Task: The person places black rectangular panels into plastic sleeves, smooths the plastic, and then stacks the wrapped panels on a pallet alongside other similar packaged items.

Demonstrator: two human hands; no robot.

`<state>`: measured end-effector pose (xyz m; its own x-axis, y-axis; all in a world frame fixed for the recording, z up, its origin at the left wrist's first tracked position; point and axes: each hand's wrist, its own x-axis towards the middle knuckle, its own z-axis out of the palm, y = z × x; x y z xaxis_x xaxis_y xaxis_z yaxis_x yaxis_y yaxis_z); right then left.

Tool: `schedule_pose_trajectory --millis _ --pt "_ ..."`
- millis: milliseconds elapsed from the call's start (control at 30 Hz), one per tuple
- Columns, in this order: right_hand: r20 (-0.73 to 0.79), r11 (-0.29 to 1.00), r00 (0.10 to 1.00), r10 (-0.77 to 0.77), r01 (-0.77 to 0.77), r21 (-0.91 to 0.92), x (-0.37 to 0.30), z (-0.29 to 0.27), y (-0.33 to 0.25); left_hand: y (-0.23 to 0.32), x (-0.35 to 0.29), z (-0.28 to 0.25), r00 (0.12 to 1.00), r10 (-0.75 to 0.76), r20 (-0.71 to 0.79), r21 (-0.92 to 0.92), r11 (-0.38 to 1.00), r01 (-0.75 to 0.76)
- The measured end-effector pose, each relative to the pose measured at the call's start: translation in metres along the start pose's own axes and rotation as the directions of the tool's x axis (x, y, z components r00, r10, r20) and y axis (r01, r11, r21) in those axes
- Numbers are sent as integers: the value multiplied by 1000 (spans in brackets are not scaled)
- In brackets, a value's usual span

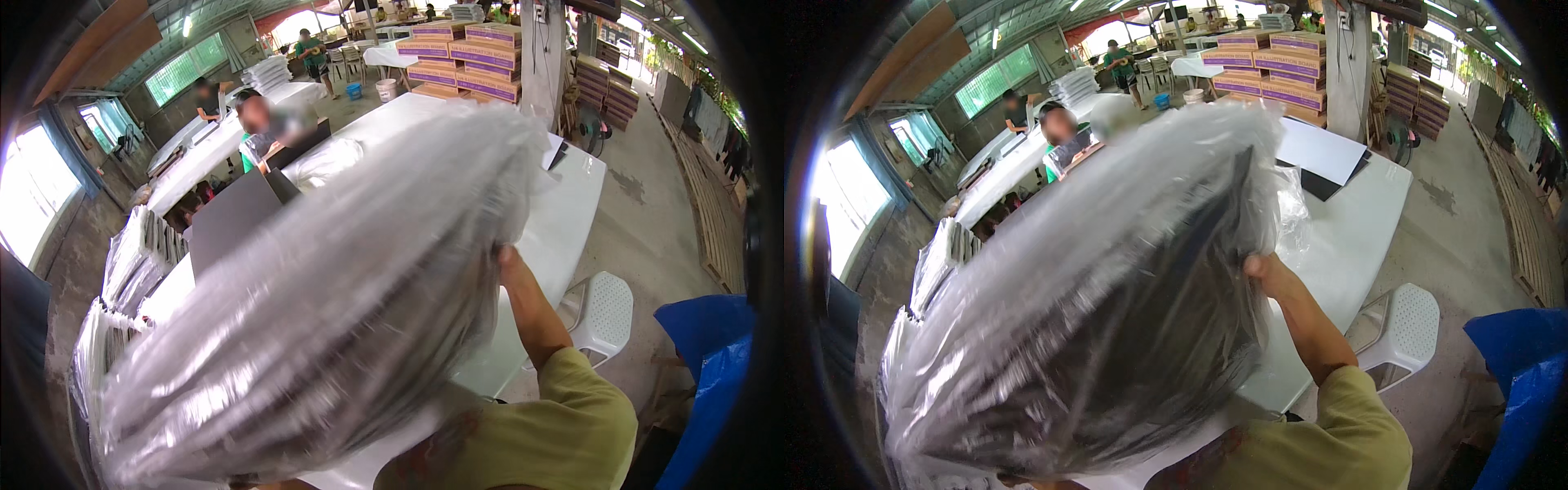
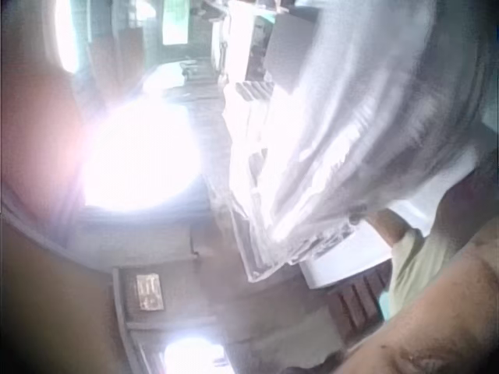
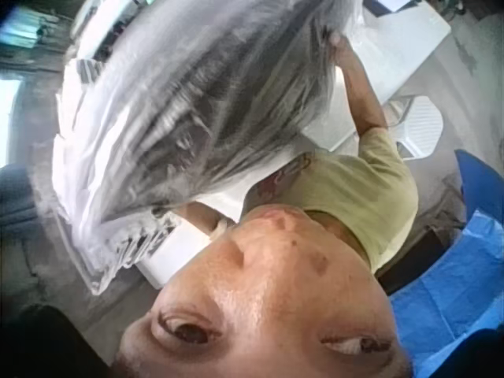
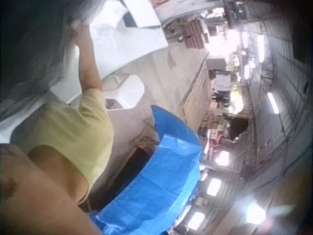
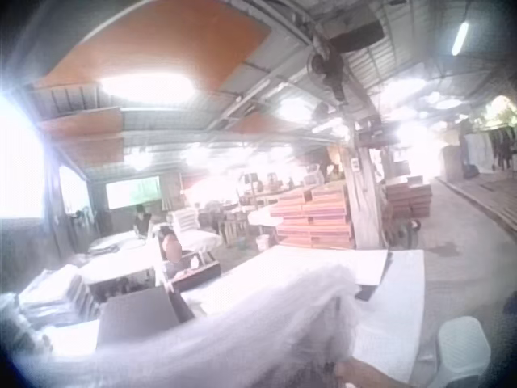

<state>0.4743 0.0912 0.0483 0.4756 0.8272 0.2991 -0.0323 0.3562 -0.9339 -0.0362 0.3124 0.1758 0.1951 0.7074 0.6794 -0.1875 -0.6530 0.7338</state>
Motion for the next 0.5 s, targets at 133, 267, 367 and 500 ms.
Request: schedule_pose_trajectory --millis 133,267,367,500 --pt "-18 997 997 -75 75 29 1 18 -25 -3 -25 7 999 -25 -44 -4 1000 25" --pt "-85 994 991 -99 102 31 23 35 -21 -29 -37 25 994 -92 -62 -19 996 91" --pt "-37 988 990 -138 140 68 25 41 -36 -27 -56 29 990 -82 -119 -16 997 80" --pt "-31 992 993 -118 119 41 35 54 -36 -50 -73 34 974 -150 -171 -21 989 148"
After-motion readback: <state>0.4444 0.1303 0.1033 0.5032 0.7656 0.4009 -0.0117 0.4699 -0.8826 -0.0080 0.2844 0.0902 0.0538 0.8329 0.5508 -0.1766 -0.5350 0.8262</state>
